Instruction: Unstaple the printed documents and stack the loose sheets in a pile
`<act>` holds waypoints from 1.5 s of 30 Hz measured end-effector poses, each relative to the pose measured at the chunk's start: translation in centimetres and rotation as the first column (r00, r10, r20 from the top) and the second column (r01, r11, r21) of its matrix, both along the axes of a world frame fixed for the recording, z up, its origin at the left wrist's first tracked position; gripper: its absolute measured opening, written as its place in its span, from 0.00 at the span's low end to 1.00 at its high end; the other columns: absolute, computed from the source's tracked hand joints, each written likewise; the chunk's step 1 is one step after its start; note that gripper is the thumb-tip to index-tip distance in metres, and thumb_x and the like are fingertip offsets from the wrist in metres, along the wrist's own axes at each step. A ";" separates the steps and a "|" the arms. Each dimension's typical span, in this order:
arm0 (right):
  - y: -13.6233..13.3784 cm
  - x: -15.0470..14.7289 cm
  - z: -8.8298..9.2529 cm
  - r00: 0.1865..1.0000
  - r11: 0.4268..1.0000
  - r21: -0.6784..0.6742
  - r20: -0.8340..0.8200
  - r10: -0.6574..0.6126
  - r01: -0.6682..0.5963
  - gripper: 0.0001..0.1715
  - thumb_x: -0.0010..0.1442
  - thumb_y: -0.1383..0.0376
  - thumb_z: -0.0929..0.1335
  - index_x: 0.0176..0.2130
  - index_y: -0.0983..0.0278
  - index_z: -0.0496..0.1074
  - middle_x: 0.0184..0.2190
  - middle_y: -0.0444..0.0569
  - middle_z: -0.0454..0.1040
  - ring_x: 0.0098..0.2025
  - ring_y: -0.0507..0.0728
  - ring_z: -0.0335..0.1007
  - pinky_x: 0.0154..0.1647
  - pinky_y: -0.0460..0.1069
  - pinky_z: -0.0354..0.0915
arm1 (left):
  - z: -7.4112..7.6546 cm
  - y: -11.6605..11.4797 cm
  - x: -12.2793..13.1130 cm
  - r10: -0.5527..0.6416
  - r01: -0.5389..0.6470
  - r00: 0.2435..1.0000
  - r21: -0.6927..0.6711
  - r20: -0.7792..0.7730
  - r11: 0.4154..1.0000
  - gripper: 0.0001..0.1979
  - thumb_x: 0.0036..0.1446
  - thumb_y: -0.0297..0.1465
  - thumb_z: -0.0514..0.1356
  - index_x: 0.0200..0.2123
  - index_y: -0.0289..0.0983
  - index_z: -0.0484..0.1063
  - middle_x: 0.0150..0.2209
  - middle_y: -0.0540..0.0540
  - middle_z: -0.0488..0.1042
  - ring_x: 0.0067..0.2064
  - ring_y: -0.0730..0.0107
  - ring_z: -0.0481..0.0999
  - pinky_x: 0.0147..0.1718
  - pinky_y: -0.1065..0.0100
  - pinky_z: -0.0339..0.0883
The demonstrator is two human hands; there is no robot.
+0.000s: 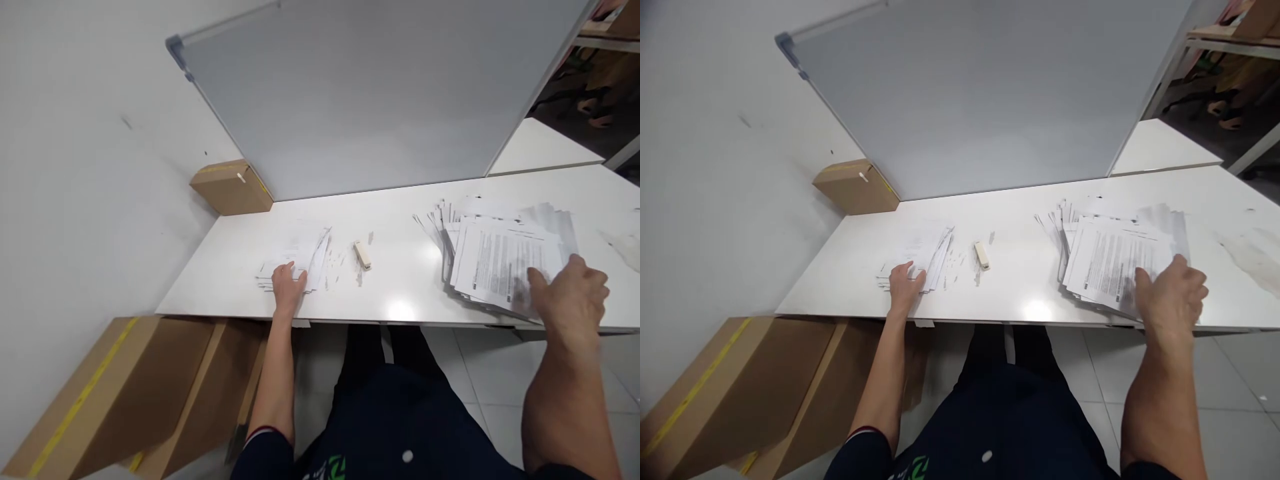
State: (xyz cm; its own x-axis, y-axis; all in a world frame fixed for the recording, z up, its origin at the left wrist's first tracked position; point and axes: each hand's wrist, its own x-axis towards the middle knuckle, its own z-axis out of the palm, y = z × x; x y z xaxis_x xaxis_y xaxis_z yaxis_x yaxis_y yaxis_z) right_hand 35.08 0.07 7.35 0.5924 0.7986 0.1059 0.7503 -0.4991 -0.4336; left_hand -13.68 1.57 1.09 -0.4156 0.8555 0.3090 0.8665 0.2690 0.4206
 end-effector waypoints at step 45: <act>-1.0 -22.8 -6.7 0.045 0.673 0.227 -0.932 0.361 -0.704 0.15 0.54 0.58 0.63 0.40 0.64 0.67 0.27 0.45 0.72 0.23 0.50 0.68 0.25 0.46 0.67 | 0.8 -6.1 11.5 -0.063 0.346 0.143 0.010 0.988 0.938 0.12 0.42 0.36 0.63 0.24 0.33 0.68 0.23 0.51 0.70 0.26 0.77 0.70 0.30 0.71 0.68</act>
State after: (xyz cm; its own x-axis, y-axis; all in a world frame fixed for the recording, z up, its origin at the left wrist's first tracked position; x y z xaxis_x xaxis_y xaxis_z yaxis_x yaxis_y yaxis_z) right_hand 12.29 -0.95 0.66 -0.4601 0.8198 -0.3408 0.0779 -0.3450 -0.9353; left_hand -2.14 -4.55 1.90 -0.0500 0.9341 -0.3536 -0.1729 0.3406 0.9242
